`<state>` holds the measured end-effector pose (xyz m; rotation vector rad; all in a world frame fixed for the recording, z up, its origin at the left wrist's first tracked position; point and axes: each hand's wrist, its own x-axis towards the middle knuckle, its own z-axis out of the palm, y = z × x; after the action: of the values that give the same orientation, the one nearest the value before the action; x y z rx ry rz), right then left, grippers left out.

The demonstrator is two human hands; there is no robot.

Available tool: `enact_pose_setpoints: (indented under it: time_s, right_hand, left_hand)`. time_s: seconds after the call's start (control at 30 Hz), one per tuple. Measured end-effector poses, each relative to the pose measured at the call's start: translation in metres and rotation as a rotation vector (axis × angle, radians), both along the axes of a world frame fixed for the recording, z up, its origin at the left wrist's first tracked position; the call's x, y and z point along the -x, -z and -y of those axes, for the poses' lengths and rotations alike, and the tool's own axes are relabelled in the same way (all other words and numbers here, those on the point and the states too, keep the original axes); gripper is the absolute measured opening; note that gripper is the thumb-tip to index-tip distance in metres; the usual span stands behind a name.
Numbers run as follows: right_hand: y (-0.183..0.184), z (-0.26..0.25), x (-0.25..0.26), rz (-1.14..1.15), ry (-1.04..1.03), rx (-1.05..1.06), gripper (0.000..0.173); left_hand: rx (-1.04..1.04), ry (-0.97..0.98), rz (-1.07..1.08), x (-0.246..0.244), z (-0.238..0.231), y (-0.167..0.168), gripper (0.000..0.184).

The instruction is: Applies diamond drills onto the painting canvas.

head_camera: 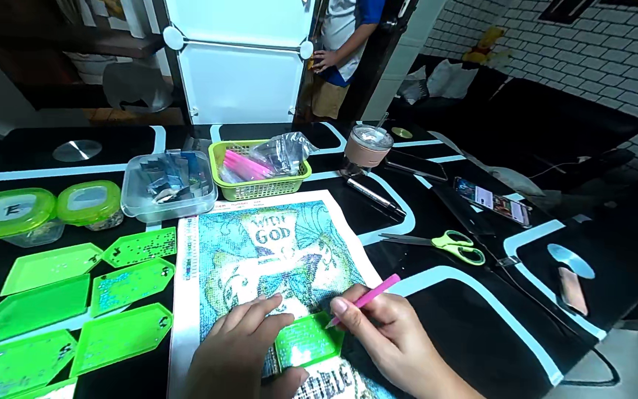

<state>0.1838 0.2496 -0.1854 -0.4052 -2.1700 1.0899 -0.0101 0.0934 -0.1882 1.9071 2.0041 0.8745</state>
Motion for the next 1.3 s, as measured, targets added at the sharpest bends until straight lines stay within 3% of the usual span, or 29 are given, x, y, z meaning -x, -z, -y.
enact_pose_setpoints:
  time_s: [0.57,0.77,1.0,1.13,1.3]
  right_hand:
    - [0.006,0.001,0.005,0.053,-0.016,-0.072,0.032]
    - [0.003,-0.001,0.003,-0.005,-0.020,-0.001,0.030]
    - [-0.012,-0.016,-0.017,-0.052,0.218,0.348,0.024]
    - [-0.008,-0.028,-0.032,-0.056,0.350,0.355,0.027]
    - [0.008,-0.028,-0.037,-0.084,0.317,0.264,0.025]
  left_hand:
    - [0.007,-0.017,-0.016,-0.003,-0.001,-0.002,0.046]
    - [0.008,-0.007,-0.008,-0.002,-0.001,-0.002,0.047]
    - [0.067,0.025,0.030,0.001,-0.001,-0.006,0.048]
    - [0.100,0.039,0.053,0.001,-0.001,-0.009,0.049]
    - [0.128,0.050,0.063,0.002,-0.002,-0.012,0.051]
